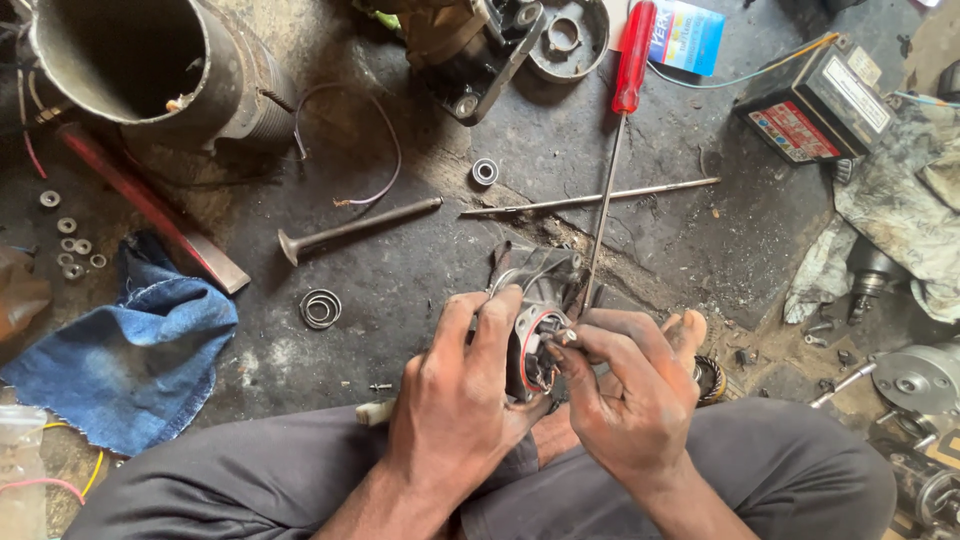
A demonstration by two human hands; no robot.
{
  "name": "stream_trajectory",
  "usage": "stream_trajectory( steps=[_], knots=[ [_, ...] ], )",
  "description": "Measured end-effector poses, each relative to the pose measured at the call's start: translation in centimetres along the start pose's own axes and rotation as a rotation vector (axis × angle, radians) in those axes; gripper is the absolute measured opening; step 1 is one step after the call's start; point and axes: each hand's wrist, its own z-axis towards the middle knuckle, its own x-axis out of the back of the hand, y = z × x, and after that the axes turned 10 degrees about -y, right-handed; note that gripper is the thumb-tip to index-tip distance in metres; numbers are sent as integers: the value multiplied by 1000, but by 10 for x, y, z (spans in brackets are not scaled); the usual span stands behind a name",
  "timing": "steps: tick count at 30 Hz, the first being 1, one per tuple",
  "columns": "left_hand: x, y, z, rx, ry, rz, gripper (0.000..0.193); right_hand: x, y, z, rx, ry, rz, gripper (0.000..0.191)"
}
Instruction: The person sits cross-legged on the workshop floor and works on a small engine starter motor, pulling small parts and brushes from the housing by hand, fitting a small white component into the end cap, and handling screws and springs laid out on the floor.
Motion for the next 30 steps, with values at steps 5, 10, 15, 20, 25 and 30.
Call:
stream_trajectory(
  steps=[5, 10, 15, 20, 25, 30],
  knots=[
    [-1, -2, 0, -25, 35, -47, 72, 1, -3, 3, -6, 34, 85, 21],
    [-4, -6, 0, -75, 41, -130, 79, 5, -4, 7, 32, 11, 26, 20],
    [-9, -6, 1, -90, 0, -205, 83, 5, -3, 4, 26, 76, 91, 18],
    [-4, -2, -3, -143, -12, -319, 73, 7, 0, 0, 69, 104, 88, 17],
    [-3, 1, -1, -17, 34, -381, 58, 5, -3, -4, 119, 60, 97, 19],
    [1, 1, 0, 72, -4, -385, 56, -1, -8, -4, 130, 64, 161, 17]
  ],
)
